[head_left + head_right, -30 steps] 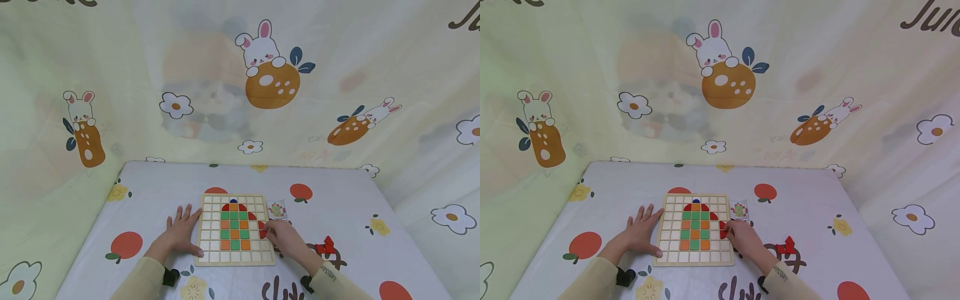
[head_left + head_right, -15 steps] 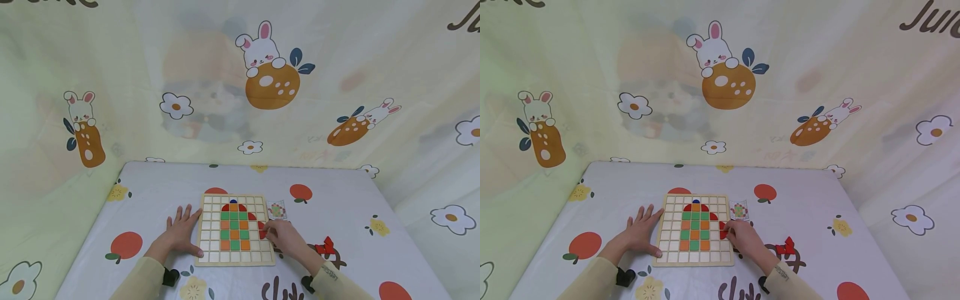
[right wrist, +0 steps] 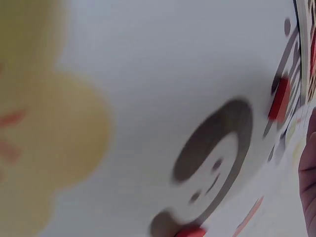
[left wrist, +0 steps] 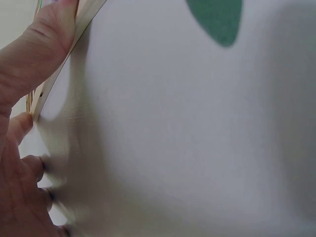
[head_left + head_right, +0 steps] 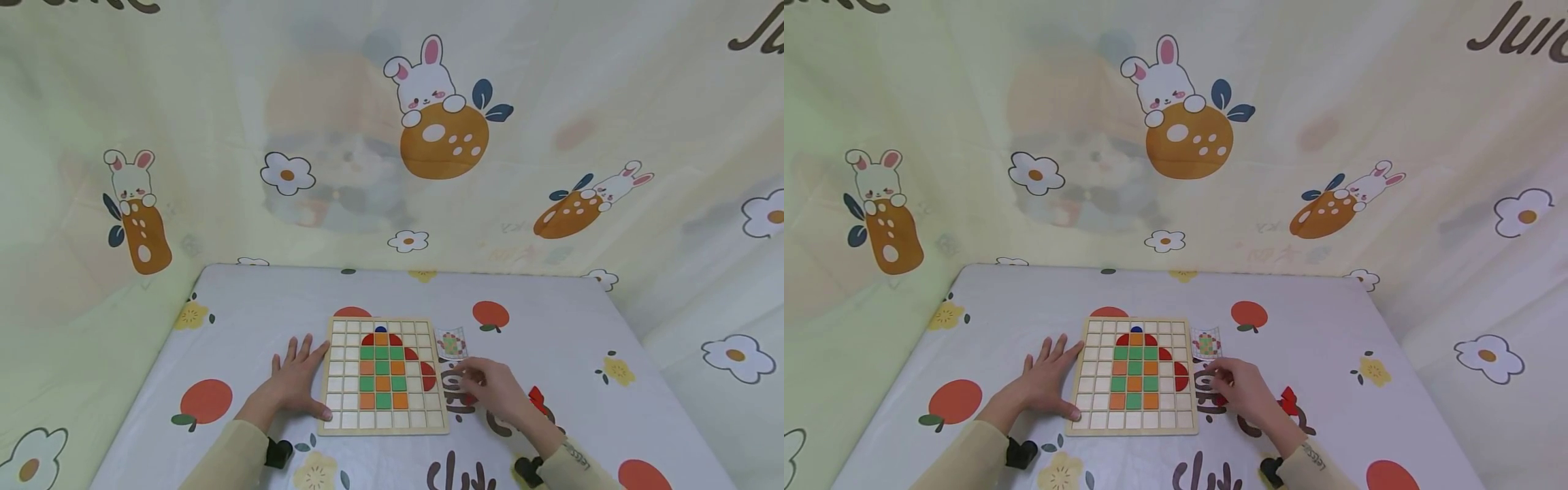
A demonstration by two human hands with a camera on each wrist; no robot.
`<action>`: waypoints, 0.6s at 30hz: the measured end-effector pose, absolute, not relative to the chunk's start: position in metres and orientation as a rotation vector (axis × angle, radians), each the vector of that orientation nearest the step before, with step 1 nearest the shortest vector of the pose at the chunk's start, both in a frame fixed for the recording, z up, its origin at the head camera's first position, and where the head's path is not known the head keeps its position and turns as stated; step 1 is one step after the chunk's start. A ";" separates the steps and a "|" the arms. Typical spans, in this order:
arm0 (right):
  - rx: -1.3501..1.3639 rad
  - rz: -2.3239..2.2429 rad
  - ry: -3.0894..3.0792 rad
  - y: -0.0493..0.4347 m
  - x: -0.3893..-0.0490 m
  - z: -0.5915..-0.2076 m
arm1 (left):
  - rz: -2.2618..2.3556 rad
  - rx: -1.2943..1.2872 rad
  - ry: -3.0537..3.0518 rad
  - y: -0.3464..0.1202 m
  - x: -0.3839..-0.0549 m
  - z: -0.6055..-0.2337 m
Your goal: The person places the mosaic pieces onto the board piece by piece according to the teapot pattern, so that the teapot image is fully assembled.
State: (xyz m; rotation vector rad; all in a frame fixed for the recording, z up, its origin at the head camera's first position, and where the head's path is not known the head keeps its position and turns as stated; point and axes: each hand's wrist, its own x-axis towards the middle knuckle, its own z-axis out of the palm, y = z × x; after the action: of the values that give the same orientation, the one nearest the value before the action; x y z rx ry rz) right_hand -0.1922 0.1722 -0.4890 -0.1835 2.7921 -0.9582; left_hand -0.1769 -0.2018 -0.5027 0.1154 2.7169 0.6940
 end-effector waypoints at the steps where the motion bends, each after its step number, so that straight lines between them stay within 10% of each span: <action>1: -0.187 -0.961 2.798 0.177 -0.192 -0.488 | 0.694 0.116 2.716 -0.202 -0.177 -0.502; 18: -0.078 -0.894 2.791 0.197 -0.180 -0.506 | 0.683 0.095 2.714 -0.200 -0.177 -0.505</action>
State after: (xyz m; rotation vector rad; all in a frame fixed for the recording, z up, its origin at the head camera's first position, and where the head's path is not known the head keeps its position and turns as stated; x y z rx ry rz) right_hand -0.1799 0.1968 -0.5063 -0.0775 2.7915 -0.8938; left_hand -0.1772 -0.2004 -0.5050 0.0954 2.7141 0.6835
